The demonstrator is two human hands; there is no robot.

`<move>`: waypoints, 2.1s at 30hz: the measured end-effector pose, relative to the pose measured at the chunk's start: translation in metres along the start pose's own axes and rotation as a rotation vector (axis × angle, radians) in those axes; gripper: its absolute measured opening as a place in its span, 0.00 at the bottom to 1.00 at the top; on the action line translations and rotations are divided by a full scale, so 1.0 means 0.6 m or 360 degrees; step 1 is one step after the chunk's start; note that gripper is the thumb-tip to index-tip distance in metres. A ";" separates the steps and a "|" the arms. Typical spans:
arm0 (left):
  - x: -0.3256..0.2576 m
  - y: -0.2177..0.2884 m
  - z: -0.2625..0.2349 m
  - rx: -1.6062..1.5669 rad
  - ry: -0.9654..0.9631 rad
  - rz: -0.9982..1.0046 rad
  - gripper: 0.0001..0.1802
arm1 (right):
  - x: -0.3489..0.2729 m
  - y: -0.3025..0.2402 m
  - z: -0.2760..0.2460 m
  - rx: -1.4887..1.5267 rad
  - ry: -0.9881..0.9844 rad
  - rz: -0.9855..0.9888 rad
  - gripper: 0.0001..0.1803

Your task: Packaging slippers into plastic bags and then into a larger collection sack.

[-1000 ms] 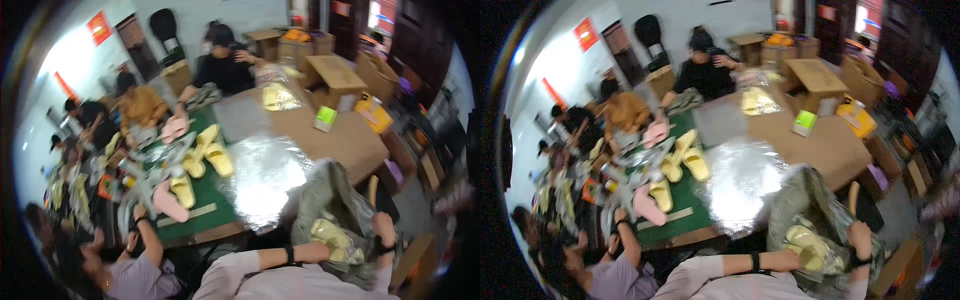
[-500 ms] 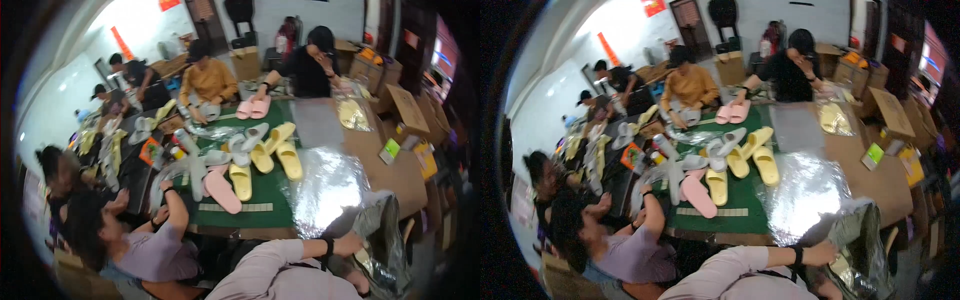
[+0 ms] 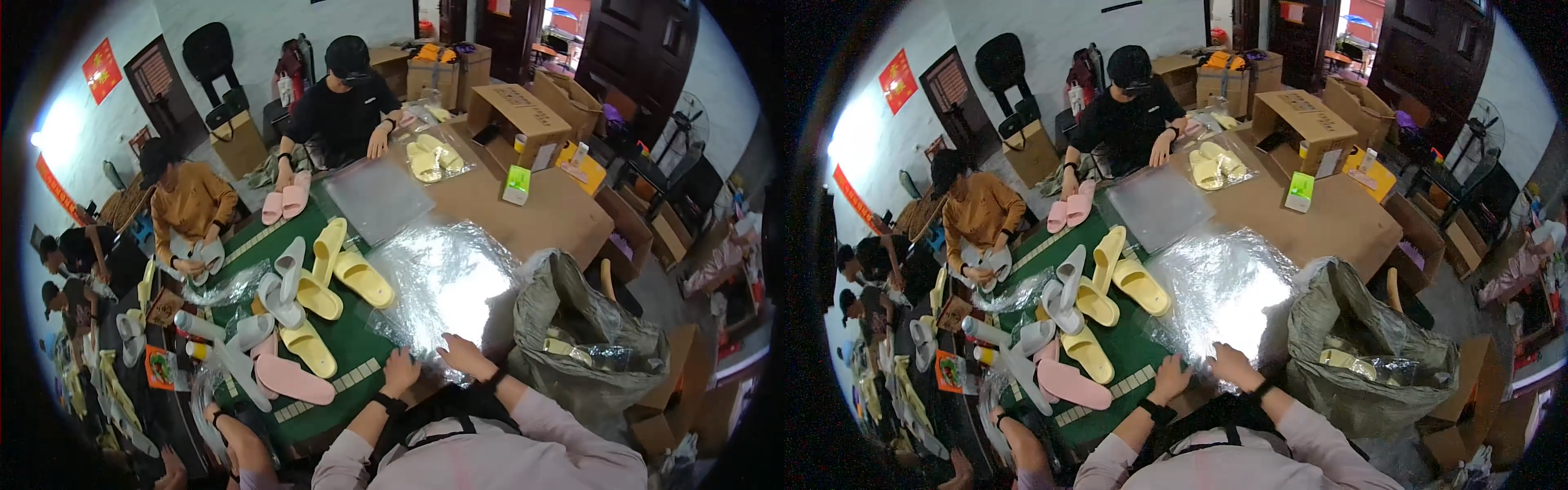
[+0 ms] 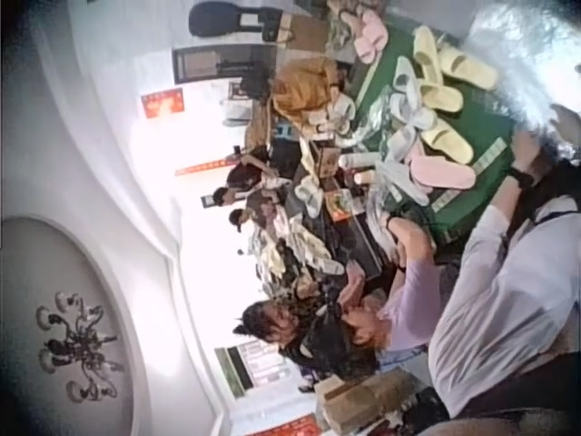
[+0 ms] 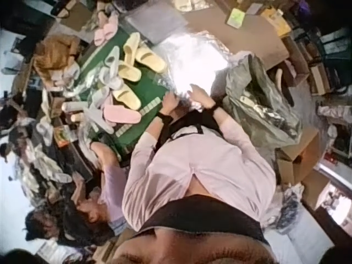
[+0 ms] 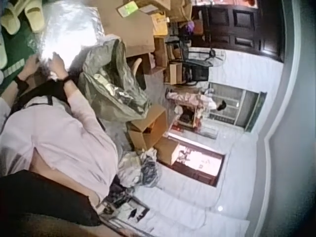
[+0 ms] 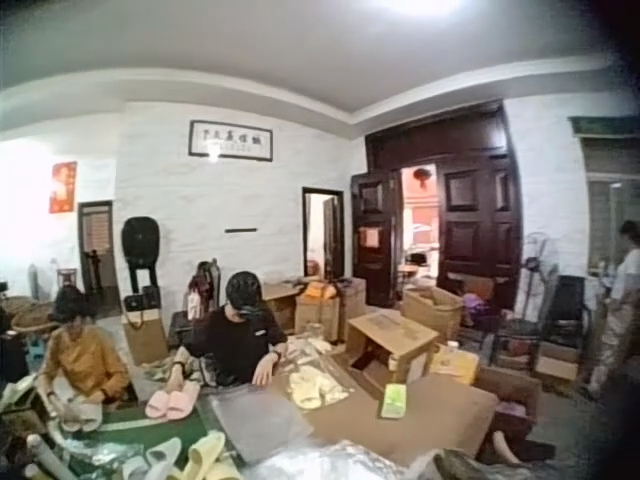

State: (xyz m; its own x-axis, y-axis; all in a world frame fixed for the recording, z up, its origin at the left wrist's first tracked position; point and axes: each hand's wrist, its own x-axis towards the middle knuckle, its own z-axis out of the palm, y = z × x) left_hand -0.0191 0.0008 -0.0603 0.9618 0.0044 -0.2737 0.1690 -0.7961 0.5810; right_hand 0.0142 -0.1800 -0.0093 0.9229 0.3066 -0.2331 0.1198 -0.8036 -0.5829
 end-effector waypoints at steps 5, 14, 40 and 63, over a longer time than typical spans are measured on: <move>0.016 -0.047 0.019 -0.0420 -0.0073 -0.0139 0.35 | 0.140 -0.003 0.020 -0.0116 0.0014 0.0144 0.29; 0.069 -0.041 0.017 -0.1370 0.0011 -0.0989 0.42 | 0.246 0.149 -0.031 -0.0490 0.0425 0.0686 0.36; 0.145 0.018 0.160 -0.1435 0.0678 -0.0828 0.42 | 0.339 0.242 -0.055 -0.0539 0.0287 0.0900 0.43; -0.017 -0.088 0.051 -0.1110 0.0622 -0.0893 0.36 | 0.189 0.107 0.107 -0.0306 -0.0012 -0.0453 0.23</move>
State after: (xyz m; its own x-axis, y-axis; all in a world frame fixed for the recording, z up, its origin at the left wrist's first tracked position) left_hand -0.0442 0.0246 -0.1116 0.6849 0.5741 -0.4487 0.5927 -0.0809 0.8013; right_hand 0.1028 -0.1639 -0.1228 0.8398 0.5357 -0.0886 0.4395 -0.7664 -0.4685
